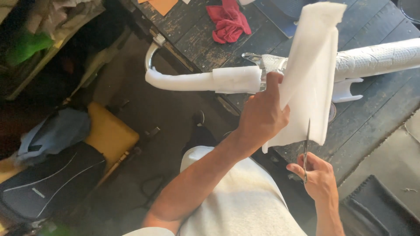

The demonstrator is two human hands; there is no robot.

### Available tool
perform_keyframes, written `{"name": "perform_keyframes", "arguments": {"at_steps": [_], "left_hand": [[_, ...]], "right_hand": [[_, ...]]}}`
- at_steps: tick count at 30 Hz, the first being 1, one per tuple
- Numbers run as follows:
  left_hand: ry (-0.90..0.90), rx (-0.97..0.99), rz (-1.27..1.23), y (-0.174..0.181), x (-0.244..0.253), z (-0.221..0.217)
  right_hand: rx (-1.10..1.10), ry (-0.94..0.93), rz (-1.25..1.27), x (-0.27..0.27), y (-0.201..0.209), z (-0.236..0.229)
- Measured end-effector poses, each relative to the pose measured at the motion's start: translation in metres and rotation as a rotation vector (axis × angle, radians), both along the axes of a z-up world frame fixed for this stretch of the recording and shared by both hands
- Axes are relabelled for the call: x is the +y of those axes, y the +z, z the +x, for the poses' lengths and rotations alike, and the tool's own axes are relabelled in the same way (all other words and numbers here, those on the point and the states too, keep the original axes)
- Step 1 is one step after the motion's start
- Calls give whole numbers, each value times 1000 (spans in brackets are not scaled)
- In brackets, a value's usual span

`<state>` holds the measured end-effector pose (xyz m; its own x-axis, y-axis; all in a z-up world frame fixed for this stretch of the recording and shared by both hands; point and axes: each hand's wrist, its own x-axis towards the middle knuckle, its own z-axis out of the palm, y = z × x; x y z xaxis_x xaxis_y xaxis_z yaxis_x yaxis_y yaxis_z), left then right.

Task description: Wrapping a white exhaust pipe with foam padding, cutting the foam to size with scissors and securing it with adhesive tape.

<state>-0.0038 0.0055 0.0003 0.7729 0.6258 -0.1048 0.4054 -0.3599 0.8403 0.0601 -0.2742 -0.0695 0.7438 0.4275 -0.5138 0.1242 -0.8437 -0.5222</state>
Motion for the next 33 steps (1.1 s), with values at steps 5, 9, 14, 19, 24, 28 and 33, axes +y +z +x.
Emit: {"name": "perform_keyframes", "arguments": {"at_steps": [5,9,14,19,24,28,33], "left_hand": [[1,12,1,-9,-2,3],[-52,86,34,-16,-9,2],[-150,169,-37,-47,-31,-3],[-203,175,-75,-51,-32,-2],[-264,270,-166,-54,-39,6],[-306,300,-172,-63,-47,5],[-224,180,-182,-61,-48,3]], "right_hand": [[-20,-93,34,1,1,-10],[40,-99,15,-5,-14,-10],[182,-129,73,-21,-40,-18],[180,-261,224,-46,-90,-33],[231,-333,228,-42,-83,-40],[242,-388,209,-41,-88,-39],[241,-391,294,-24,-62,-34]]}}
